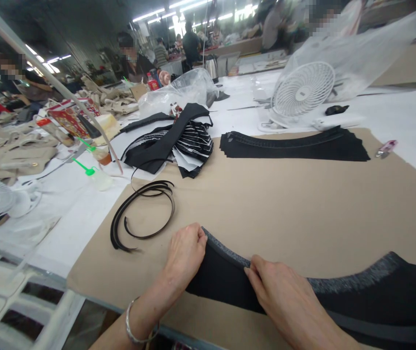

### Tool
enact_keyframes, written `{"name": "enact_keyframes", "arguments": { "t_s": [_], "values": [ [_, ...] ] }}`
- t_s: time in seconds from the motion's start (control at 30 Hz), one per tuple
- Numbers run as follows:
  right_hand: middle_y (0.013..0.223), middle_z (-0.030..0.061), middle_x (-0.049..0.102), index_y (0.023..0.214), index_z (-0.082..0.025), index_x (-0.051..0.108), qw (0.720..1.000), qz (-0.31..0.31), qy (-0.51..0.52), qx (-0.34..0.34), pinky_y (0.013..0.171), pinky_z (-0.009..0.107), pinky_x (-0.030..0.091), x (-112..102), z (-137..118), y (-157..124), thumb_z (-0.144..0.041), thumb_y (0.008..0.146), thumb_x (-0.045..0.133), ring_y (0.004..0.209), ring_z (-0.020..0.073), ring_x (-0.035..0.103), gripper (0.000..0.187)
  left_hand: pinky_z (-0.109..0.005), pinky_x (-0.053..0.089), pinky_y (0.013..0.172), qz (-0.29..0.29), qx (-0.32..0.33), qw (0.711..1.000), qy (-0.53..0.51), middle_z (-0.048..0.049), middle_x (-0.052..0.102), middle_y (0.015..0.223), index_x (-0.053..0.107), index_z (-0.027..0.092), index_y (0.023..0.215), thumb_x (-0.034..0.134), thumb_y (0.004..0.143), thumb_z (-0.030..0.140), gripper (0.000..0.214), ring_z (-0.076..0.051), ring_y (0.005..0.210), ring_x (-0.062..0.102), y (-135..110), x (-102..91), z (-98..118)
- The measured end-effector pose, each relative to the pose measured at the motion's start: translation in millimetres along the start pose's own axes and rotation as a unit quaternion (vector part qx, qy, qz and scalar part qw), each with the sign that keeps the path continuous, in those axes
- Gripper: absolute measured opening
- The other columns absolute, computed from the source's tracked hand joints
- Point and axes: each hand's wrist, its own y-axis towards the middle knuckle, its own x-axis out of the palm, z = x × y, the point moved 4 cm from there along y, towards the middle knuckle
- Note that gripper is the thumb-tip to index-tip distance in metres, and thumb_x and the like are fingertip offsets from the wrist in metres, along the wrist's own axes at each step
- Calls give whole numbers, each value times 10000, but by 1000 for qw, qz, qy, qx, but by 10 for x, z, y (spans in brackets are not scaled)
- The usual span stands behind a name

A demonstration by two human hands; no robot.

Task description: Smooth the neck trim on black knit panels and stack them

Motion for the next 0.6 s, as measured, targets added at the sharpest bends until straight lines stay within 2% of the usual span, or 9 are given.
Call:
{"name": "enact_keyframes", "arguments": {
  "t_s": [0.27, 0.37, 0.47, 0.6],
  "values": [
    [769, 114, 708, 863, -198, 616, 999, 14, -33, 4, 545, 322, 375, -24, -35, 10, -242, 947, 372, 741, 309, 687, 261, -251, 265, 573, 7, 7, 1000, -21, 22, 560, 617, 553, 193, 690, 545, 801, 171, 114, -126, 579, 500, -18, -14, -2],
    [754, 111, 704, 836, -201, 621, 999, 23, -32, 5, 561, 324, 400, -8, -4, 26, -270, 940, 401, 748, 304, 688, 252, -247, 269, 576, 30, 6, 999, -42, 32, 550, 653, 523, 201, 733, 610, 764, 190, 93, -129, 611, 501, -3, -37, -45],
    [750, 108, 705, 823, -202, 629, 999, 25, -34, 6, 574, 332, 415, 7, 23, 43, -298, 941, 402, 753, 307, 688, 273, -233, 287, 565, 46, 15, 996, -77, 53, 539, 663, 504, 208, 773, 656, 725, 187, 160, -118, 613, 505, 44, -18, -117],
    [766, 111, 709, 806, -201, 642, 999, 18, -30, 5, 582, 349, 423, -3, 23, 57, -286, 933, 403, 777, 330, 685, 284, -214, 346, 557, 74, 29, 988, -129, 64, 496, 624, 486, 201, 740, 601, 773, 197, 119, -104, 592, 500, 75, -13, -204]
  ]
}}
